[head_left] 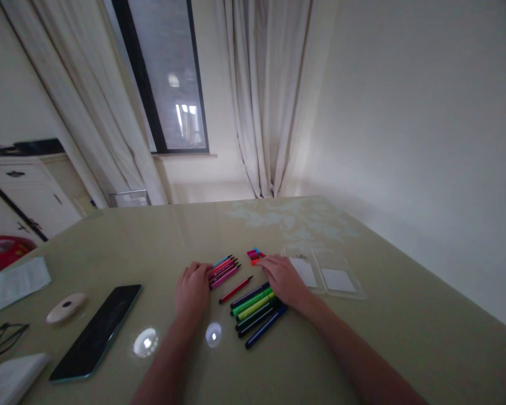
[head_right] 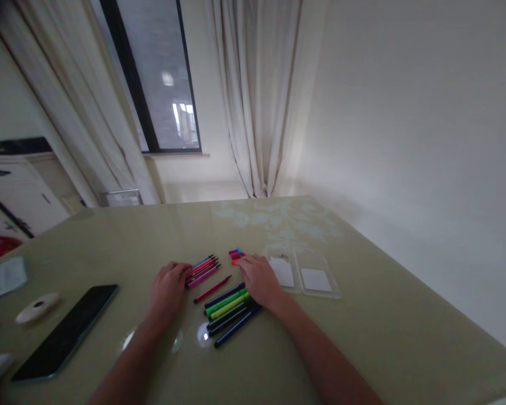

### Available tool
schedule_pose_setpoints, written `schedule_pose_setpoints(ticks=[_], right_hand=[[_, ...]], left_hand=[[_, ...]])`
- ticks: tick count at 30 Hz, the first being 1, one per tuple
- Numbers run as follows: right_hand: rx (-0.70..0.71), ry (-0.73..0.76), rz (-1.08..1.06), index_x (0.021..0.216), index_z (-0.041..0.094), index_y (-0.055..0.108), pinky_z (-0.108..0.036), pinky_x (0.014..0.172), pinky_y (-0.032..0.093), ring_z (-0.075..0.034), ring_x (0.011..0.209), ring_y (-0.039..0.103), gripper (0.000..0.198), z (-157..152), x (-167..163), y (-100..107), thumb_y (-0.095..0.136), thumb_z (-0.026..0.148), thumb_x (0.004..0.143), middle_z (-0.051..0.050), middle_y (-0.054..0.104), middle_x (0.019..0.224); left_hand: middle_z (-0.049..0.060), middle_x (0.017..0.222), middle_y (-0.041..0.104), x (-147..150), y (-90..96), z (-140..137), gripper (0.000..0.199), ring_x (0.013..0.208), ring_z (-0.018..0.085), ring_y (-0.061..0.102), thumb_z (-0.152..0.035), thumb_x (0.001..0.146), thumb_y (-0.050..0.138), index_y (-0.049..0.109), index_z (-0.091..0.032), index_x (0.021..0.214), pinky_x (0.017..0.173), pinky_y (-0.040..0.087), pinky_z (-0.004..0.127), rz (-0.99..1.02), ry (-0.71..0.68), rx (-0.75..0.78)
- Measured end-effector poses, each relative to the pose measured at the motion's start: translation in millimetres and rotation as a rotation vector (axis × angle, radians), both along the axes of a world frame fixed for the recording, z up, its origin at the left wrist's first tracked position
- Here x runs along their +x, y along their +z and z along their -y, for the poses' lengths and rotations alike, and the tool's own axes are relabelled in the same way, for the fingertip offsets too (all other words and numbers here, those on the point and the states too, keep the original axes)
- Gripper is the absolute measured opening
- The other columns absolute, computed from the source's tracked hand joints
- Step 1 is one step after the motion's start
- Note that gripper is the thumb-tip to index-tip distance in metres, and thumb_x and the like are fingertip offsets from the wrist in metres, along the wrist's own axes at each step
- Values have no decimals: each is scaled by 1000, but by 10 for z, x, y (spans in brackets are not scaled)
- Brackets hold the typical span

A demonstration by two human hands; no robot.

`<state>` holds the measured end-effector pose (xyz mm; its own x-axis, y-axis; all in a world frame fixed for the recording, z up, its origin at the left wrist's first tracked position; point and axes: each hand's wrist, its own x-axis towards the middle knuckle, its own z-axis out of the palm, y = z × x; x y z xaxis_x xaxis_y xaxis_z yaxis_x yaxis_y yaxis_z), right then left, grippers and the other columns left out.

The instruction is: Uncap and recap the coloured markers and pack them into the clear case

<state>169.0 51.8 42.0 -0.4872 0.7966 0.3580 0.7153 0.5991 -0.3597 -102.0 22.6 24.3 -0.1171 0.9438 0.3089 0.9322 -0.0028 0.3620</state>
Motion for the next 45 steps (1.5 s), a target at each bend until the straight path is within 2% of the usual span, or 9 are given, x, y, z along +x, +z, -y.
schedule_pose_setpoints(ticks=[6,10,15,21,24,27,31,41,45], right_hand=[[11,-103,263,110,19,74,-34,94,45,-24,108,64,21,-175,-160,64,55,24,104,-9,74,114],[-85,-203,289,101,19,76,-35,93,44,-26,108,64,14,-117,-92,78,63,23,99,-10,74,113],[-139,-242,-56,99,19,74,-34,89,45,-24,100,67,12,50,44,14,62,21,98,-8,76,103],[-188,-95,-518,100,22,70,-31,81,48,-20,88,68,13,112,65,-3,60,31,100,-3,76,97],[-276,-44,-625,98,22,71,-30,77,50,-20,84,68,14,99,70,27,64,34,97,-3,76,93],[-310,-49,-731,98,21,74,-32,80,53,-20,86,69,15,93,83,60,69,34,92,-4,77,94],[-284,-78,-811,99,21,76,-34,84,54,-21,88,71,15,107,83,96,71,34,91,-5,78,96],[-266,17,-796,97,24,80,-35,87,55,-21,92,72,11,165,39,121,71,29,91,-5,79,99],[-322,31,-813,96,24,82,-35,84,56,-21,85,73,13,152,80,139,75,31,88,-5,80,93]], left_hand=[[9,104,71,20,0,-8,32,101,26,64,-26,103,46,77,-21,101,93,48,36,8,-28,-32],[9,101,72,11,-50,-33,32,99,26,65,-26,102,46,78,-19,100,90,48,36,36,7,-60],[9,102,71,-27,-89,-29,32,99,26,65,-28,102,47,78,-21,102,89,49,37,60,13,-79],[10,106,70,-31,-17,17,29,103,29,64,-31,99,47,74,-21,100,95,49,42,74,16,-10],[10,107,72,88,42,67,28,104,29,65,-37,98,48,71,-22,104,96,51,44,233,-54,108],[7,107,75,250,88,135,30,99,28,69,-44,98,49,69,-25,108,89,54,43,434,-166,74],[8,105,78,365,117,193,31,93,28,72,-46,95,53,72,-24,105,85,56,43,542,-235,40],[5,103,79,427,156,212,28,88,26,73,-45,91,57,75,-25,99,81,58,39,544,-278,36],[5,107,81,431,168,219,29,96,27,75,-44,90,59,79,-26,101,84,59,38,563,-301,42]])
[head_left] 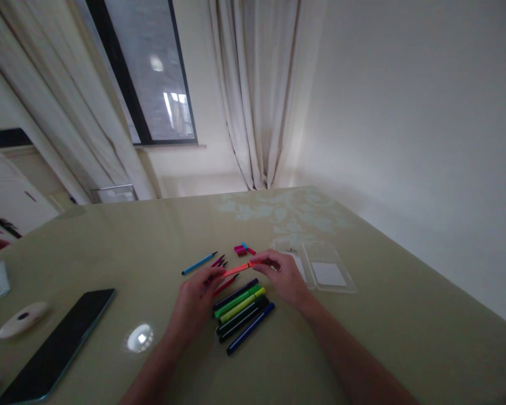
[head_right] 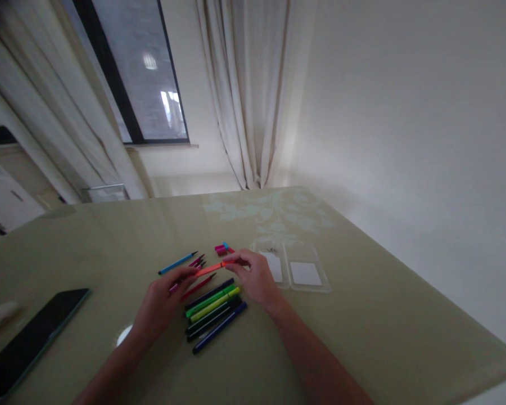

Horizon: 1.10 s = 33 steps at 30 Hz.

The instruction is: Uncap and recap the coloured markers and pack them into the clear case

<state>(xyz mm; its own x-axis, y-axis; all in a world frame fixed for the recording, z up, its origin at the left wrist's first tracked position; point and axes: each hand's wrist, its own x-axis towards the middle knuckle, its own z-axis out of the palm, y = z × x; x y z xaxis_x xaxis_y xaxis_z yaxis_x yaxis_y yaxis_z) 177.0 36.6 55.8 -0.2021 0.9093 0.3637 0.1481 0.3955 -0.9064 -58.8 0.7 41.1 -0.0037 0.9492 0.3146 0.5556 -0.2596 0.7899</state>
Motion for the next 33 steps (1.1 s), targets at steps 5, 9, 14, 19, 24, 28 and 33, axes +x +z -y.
schedule_pose_setpoints(ticks=[5,9,14,19,24,28,33], right_hand=[[-97,45,-17,91,22,83,-36,81,58,-22,82,74,19,-37,44,-49,80,39,82,-6,80,86],[-130,51,-14,91,21,83,-35,79,58,-22,81,74,22,-46,39,-87,81,41,81,-6,81,86],[-104,64,145,90,20,81,-32,72,55,-21,76,72,19,-25,50,-52,75,37,86,-5,80,82],[94,-36,510,87,20,78,-30,74,49,-19,79,68,19,-35,78,-83,63,28,96,-4,77,85],[234,-203,782,104,19,75,-32,92,45,-22,99,64,25,-205,-13,-168,50,24,104,-8,74,104],[238,-164,994,118,21,72,-34,97,41,-24,111,62,25,-350,-105,-165,52,20,103,-10,73,117],[163,-216,1122,99,20,74,-35,91,42,-27,106,63,15,-291,-64,-132,60,19,97,-11,75,107]], left_hand=[[3,108,82,-38,-37,2,28,104,28,75,-47,88,64,82,-28,100,92,58,39,47,-20,-28],[3,106,82,-38,-39,5,29,100,28,75,-48,89,64,82,-28,100,87,58,38,33,-1,-31],[6,93,80,-8,32,15,29,84,26,72,-49,91,64,79,-24,92,78,56,37,-129,-102,-18],[7,84,74,-8,29,17,28,87,26,68,-48,92,66,78,-26,79,84,52,38,-322,-257,-14],[6,84,72,-56,-27,-52,36,86,26,68,-51,95,58,77,-25,80,81,51,37,-303,-242,-72],[9,96,72,-103,-61,-113,29,93,27,67,-40,96,55,77,-23,89,84,50,39,-314,-113,-58],[10,100,72,-124,-88,-118,19,102,30,66,-33,92,63,78,-22,87,89,49,43,-404,-83,-92]])
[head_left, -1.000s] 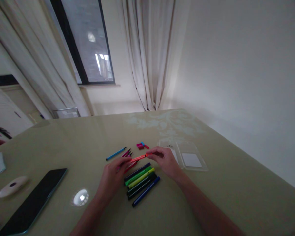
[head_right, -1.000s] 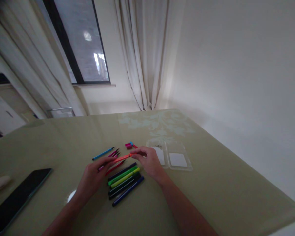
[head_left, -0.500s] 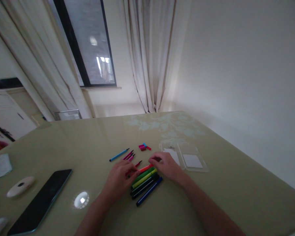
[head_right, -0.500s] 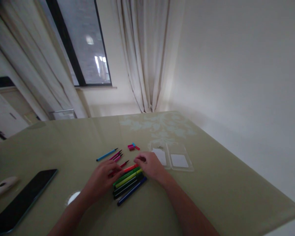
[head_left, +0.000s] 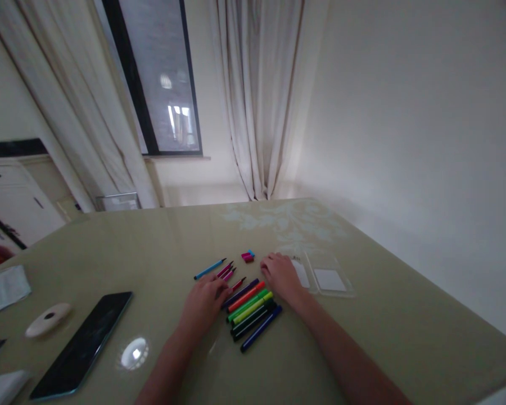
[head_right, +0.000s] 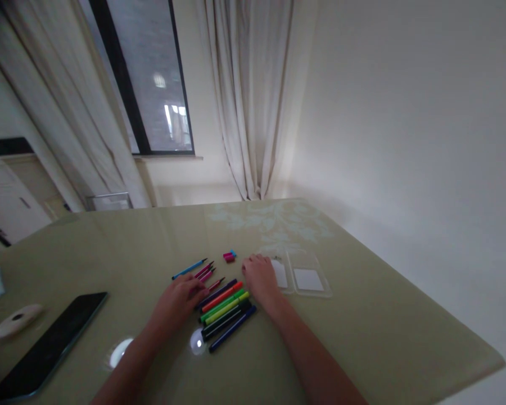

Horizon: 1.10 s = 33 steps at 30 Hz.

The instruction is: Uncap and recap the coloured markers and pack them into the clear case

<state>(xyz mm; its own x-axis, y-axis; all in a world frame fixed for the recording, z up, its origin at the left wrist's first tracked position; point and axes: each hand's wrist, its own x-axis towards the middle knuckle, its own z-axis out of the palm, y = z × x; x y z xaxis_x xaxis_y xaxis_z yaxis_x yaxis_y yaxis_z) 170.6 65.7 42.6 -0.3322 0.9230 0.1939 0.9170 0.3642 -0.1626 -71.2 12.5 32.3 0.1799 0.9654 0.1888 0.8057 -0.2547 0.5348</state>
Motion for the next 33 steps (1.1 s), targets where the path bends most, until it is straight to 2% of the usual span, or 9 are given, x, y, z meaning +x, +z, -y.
schedule_pose_setpoints(ticks=[2,5,9,12,17,21,29,33], right_hand=[[-2,-29,-15,93,19,73,-36,89,42,-27,102,64,14,72,49,-7,60,16,96,-12,75,102],[-1,-41,-161,96,19,71,-35,86,44,-26,96,66,12,145,105,-27,62,12,93,-10,75,99],[63,83,-498,94,20,70,-35,88,48,-24,95,66,8,162,102,-26,67,15,90,-7,74,97],[67,178,-750,98,21,73,-35,89,51,-22,96,68,9,179,60,10,66,20,92,-6,75,100],[-71,214,-1052,104,23,76,-36,89,56,-21,98,72,15,241,-1,94,65,28,95,-6,78,104],[-112,212,-1129,100,22,76,-37,89,58,-22,93,74,14,266,-21,131,70,33,92,-6,79,101],[-159,251,-1091,100,23,78,-36,87,58,-21,92,73,15,297,-46,113,74,33,90,-5,79,103],[-195,247,-1088,95,23,80,-36,86,58,-21,88,74,12,297,-23,137,75,31,88,-5,79,96]], left_hand=[[9,99,72,0,-13,11,19,103,30,65,-34,92,63,77,-23,87,92,49,44,-7,-17,20],[9,100,71,-4,-48,26,19,104,30,64,-33,93,61,75,-22,87,95,49,46,-27,-39,41],[9,101,70,-8,-87,37,23,100,28,64,-34,97,52,69,-22,89,93,50,45,3,4,126],[8,101,72,8,-56,46,26,96,28,66,-39,100,46,67,-24,96,90,52,44,120,52,153],[7,106,75,72,41,67,26,96,26,70,-45,98,50,65,-25,103,85,54,39,355,49,40],[7,106,76,98,65,79,25,97,25,71,-45,97,52,65,-25,102,87,54,38,409,45,28],[6,103,76,129,73,108,26,93,24,71,-44,97,53,68,-24,99,82,55,36,392,4,48],[6,106,79,134,35,94,28,99,26,72,-44,96,56,75,-25,103,89,55,38,375,-34,88]])
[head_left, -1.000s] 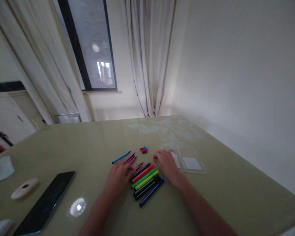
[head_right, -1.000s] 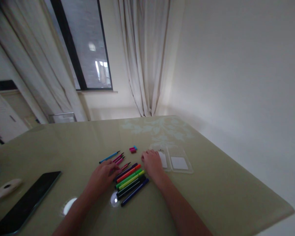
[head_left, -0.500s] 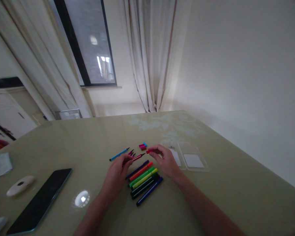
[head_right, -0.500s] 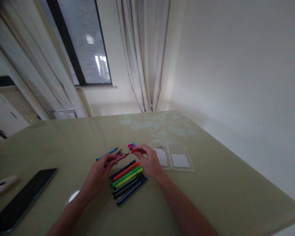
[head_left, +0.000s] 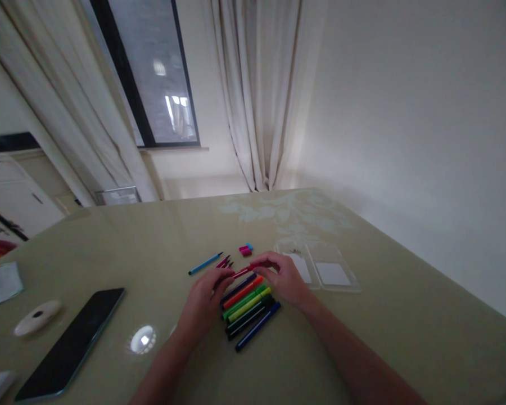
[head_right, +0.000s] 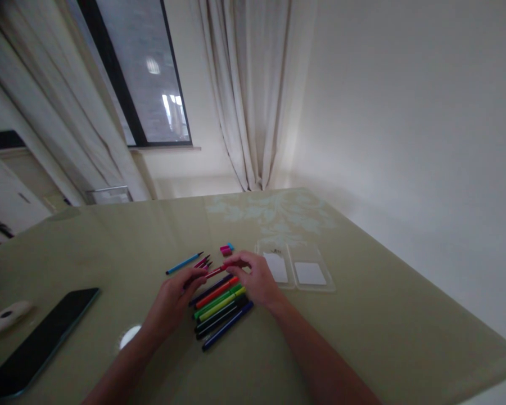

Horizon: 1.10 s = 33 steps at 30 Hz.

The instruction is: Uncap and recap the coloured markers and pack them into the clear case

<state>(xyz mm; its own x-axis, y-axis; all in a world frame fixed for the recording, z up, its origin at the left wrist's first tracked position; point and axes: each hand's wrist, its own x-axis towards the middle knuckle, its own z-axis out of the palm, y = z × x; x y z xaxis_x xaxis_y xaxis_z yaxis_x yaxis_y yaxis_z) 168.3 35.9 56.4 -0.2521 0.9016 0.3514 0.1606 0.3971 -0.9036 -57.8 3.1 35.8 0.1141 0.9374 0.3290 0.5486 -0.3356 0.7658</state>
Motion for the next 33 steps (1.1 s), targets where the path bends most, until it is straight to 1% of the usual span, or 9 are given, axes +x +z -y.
schedule_pose_setpoints(ticks=[9,15,18,21,24,26,28,31,33], right_hand=[[-41,-19,-25,89,23,82,-35,81,59,-22,83,75,11,-5,17,-10,77,31,83,-5,80,88],[20,-12,70,87,25,83,-34,82,57,-21,84,74,9,-6,11,-56,74,25,85,-4,80,88],[7,5,58,87,23,82,-32,78,56,-20,82,73,8,-17,15,-69,75,24,85,-4,80,87],[-8,4,84,87,22,80,-31,78,56,-20,81,73,6,-35,22,-79,77,23,83,-3,79,86],[19,33,190,88,21,79,-31,82,55,-20,85,72,5,-51,39,-99,75,20,85,-3,78,88],[23,77,267,89,21,78,-31,82,54,-20,87,71,6,-58,54,-118,73,20,87,-3,78,90],[47,96,337,90,21,78,-32,83,53,-21,88,71,7,-60,66,-140,72,21,89,-4,78,90],[178,54,420,93,21,77,-35,90,50,-22,94,69,11,-79,63,-171,66,22,95,-5,78,94],[264,-2,484,98,20,77,-37,94,48,-23,99,67,16,-120,39,-190,61,20,98,-7,78,100]], left_hand=[[6,101,81,18,-42,-4,31,98,28,74,-44,97,56,80,-25,103,92,55,41,-23,0,6],[6,98,82,4,-20,5,33,94,26,75,-40,98,54,81,-24,105,89,56,38,-31,-52,14],[6,98,82,16,-18,6,34,93,25,75,-38,100,52,81,-23,105,86,56,36,-49,-60,34],[6,97,81,32,-11,11,30,92,24,74,-38,100,54,81,-25,104,87,55,35,-114,-73,64],[5,90,77,13,-11,-4,30,88,23,71,-38,101,55,81,-26,93,84,53,34,-205,-112,59],[6,91,75,-34,-29,-38,33,90,24,69,-37,102,52,80,-24,89,83,52,34,-230,-60,58],[8,96,74,-102,-61,-82,31,95,26,67,-32,102,51,78,-22,92,87,52,37,-261,88,60],[9,100,73,-197,-99,-136,27,98,27,66,-25,100,50,77,-20,98,91,51,40,-382,271,30],[8,101,72,-230,-99,-149,26,98,27,65,-23,100,50,76,-21,98,91,50,39,-464,311,8]])
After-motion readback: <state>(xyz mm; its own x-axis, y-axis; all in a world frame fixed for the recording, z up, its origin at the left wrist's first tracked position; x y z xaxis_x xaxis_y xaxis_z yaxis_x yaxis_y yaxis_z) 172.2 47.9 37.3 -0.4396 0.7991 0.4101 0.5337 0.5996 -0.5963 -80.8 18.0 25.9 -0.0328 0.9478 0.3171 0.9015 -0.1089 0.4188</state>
